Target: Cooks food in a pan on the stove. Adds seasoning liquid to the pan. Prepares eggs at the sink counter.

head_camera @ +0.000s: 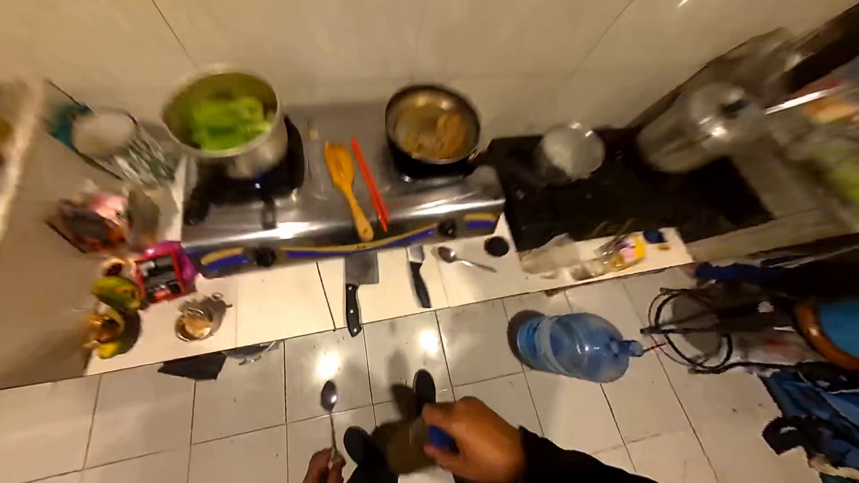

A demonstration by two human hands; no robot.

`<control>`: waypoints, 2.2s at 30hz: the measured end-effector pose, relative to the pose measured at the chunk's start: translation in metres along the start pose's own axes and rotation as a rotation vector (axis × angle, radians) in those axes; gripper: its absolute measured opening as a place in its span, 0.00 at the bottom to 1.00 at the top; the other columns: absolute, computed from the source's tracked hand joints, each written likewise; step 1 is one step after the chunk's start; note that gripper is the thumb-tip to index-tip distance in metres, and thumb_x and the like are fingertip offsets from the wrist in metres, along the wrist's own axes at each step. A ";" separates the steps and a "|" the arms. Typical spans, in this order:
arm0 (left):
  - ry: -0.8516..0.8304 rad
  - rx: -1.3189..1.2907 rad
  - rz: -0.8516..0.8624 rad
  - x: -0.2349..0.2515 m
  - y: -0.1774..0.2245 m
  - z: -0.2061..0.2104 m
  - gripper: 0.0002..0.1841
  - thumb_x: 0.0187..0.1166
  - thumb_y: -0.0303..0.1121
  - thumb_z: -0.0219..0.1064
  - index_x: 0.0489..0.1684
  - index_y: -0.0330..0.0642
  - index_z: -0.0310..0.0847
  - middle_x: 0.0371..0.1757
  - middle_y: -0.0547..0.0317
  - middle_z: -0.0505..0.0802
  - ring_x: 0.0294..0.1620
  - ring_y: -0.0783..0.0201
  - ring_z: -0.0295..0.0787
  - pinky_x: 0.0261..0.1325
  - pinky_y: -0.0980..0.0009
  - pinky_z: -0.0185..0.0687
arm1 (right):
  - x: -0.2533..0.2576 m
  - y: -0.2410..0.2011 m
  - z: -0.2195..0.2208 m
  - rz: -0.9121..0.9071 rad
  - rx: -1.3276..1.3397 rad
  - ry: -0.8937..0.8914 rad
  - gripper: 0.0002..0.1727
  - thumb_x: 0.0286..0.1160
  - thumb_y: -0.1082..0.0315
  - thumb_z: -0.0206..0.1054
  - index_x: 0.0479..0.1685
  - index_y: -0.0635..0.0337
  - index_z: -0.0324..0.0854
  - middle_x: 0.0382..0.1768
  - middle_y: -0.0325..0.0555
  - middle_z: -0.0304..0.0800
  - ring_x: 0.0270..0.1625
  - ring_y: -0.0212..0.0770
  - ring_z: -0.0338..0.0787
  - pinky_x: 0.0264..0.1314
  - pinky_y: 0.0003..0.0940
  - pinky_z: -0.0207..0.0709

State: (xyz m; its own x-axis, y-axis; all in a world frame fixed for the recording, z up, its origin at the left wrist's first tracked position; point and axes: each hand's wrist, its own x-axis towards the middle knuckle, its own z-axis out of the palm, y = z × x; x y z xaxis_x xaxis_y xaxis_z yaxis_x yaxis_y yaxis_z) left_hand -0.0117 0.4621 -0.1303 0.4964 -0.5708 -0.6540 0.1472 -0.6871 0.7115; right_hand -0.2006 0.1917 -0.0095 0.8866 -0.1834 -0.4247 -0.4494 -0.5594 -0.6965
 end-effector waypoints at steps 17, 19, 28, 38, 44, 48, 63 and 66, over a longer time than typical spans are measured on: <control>-0.085 0.175 0.335 0.053 0.228 0.012 0.16 0.88 0.33 0.58 0.62 0.29 0.83 0.57 0.38 0.87 0.44 0.55 0.86 0.51 0.60 0.85 | -0.040 -0.038 -0.163 0.152 -0.228 0.577 0.24 0.77 0.50 0.69 0.57 0.62 0.86 0.42 0.57 0.94 0.45 0.56 0.95 0.50 0.61 0.86; -0.039 0.288 0.328 0.071 0.221 -0.003 0.17 0.88 0.33 0.58 0.61 0.29 0.84 0.65 0.32 0.85 0.59 0.47 0.86 0.65 0.53 0.81 | -0.022 -0.009 -0.170 0.193 -0.218 0.663 0.22 0.76 0.52 0.71 0.54 0.63 0.86 0.40 0.58 0.94 0.44 0.57 0.95 0.49 0.62 0.86; -0.181 0.279 0.428 0.102 0.225 -0.003 0.16 0.86 0.32 0.58 0.57 0.28 0.85 0.63 0.34 0.86 0.53 0.51 0.87 0.59 0.57 0.84 | 0.048 0.049 -0.201 0.457 -0.187 0.673 0.23 0.77 0.53 0.74 0.54 0.66 0.83 0.38 0.64 0.91 0.45 0.66 0.92 0.48 0.70 0.81; -0.384 -0.367 0.262 0.110 0.337 0.142 0.15 0.90 0.32 0.55 0.65 0.33 0.79 0.49 0.45 0.90 0.39 0.58 0.90 0.39 0.60 0.90 | 0.051 0.033 -0.216 0.544 -0.193 0.609 0.27 0.79 0.50 0.72 0.57 0.70 0.81 0.47 0.66 0.89 0.51 0.66 0.91 0.56 0.66 0.83; -0.303 -0.487 0.276 0.126 0.344 0.171 0.15 0.91 0.33 0.55 0.62 0.32 0.79 0.37 0.51 0.89 0.35 0.59 0.89 0.38 0.60 0.90 | 0.052 0.035 -0.204 0.473 -0.110 0.647 0.22 0.82 0.56 0.70 0.56 0.71 0.80 0.48 0.65 0.89 0.50 0.63 0.92 0.56 0.63 0.84; -0.314 -0.483 0.310 0.133 0.340 0.179 0.15 0.90 0.33 0.55 0.62 0.32 0.79 0.40 0.50 0.90 0.36 0.59 0.91 0.38 0.60 0.91 | 0.048 0.045 -0.205 0.442 -0.097 0.627 0.20 0.83 0.58 0.69 0.57 0.69 0.80 0.50 0.64 0.88 0.49 0.62 0.92 0.55 0.61 0.85; 0.190 0.405 -0.251 0.189 0.200 -0.059 0.18 0.90 0.38 0.59 0.65 0.36 0.84 0.64 0.35 0.89 0.67 0.41 0.86 0.73 0.41 0.75 | 0.056 0.045 -0.212 0.392 -0.234 0.555 0.20 0.84 0.57 0.68 0.53 0.69 0.78 0.45 0.65 0.87 0.45 0.64 0.92 0.49 0.64 0.84; 0.147 0.622 -0.278 0.206 0.204 -0.063 0.21 0.89 0.46 0.58 0.66 0.41 0.86 0.68 0.39 0.89 0.75 0.40 0.81 0.75 0.37 0.73 | 0.051 0.045 -0.214 0.422 -0.271 0.491 0.23 0.85 0.53 0.66 0.56 0.69 0.79 0.47 0.65 0.89 0.48 0.64 0.93 0.53 0.63 0.84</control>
State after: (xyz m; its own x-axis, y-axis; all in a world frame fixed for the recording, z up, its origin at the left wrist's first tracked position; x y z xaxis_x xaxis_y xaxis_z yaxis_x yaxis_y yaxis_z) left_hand 0.1746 0.2330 -0.1041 0.6283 -0.3001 -0.7178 -0.2101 -0.9538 0.2149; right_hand -0.1521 -0.0156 0.0608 0.6181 -0.7376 -0.2719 -0.7794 -0.5301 -0.3339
